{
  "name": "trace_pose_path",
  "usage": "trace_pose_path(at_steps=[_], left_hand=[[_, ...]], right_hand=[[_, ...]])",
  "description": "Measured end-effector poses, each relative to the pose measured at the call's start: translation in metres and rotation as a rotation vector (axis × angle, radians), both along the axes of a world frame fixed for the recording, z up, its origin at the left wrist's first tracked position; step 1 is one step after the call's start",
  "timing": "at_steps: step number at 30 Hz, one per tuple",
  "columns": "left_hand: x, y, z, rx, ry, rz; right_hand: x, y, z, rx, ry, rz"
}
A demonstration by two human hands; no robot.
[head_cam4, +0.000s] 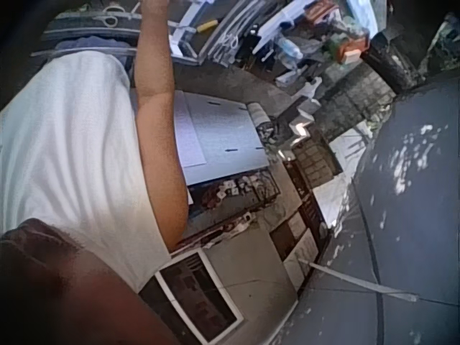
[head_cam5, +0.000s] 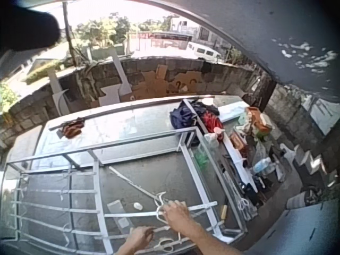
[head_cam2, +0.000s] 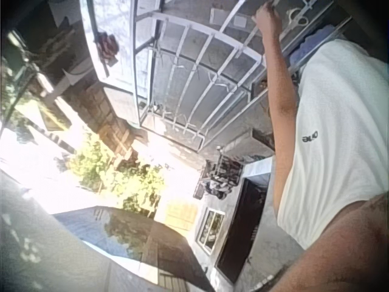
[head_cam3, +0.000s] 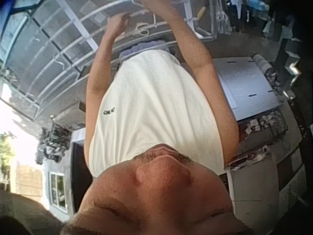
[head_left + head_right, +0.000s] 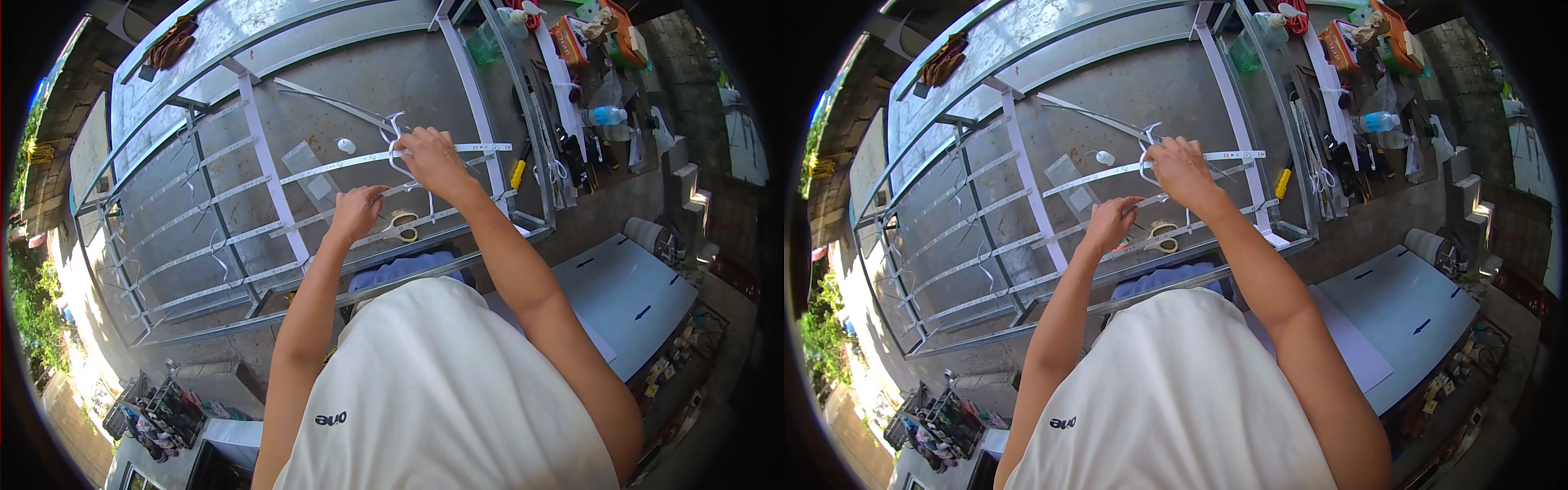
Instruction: Assembling a metal sign frame by applying LED strips and securing them with tape.
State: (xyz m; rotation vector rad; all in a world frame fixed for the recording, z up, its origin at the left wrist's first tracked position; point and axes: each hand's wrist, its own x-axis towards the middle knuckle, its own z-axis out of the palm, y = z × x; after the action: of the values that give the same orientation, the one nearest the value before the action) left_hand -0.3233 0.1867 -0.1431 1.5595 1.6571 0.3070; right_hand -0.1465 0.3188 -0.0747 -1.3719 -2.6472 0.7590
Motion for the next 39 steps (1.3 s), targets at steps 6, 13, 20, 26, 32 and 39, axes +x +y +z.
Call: trace_pose_path(at_steps=[6,13,20,26,32,39], left_hand=[[0.003,0.01,-0.013,-0.005,0.09,-0.044],[0.01,0.018,-0.015,0.002,0.114,-0.088],[0.011,0.017,-0.015,-0.001,0.169,-0.072],[0.022,0.011,-0.023,0.112,0.216,-0.017],[0.022,0.001,-0.02,0.133,0.203,0.01],[0.022,-0.001,-0.019,0.195,0.2,0.038]], right_hand=[[0.023,0.018,-0.026,-0.076,0.086,0.044],[0.018,0.042,-0.055,-0.053,0.153,0.114],[0.006,0.055,-0.078,0.029,0.078,0.196],[0.016,0.062,-0.08,-0.199,0.15,-0.008],[0.026,0.064,-0.04,-0.354,0.102,-0.058],[0.024,0.061,-0.017,-0.378,0.118,-0.044]])
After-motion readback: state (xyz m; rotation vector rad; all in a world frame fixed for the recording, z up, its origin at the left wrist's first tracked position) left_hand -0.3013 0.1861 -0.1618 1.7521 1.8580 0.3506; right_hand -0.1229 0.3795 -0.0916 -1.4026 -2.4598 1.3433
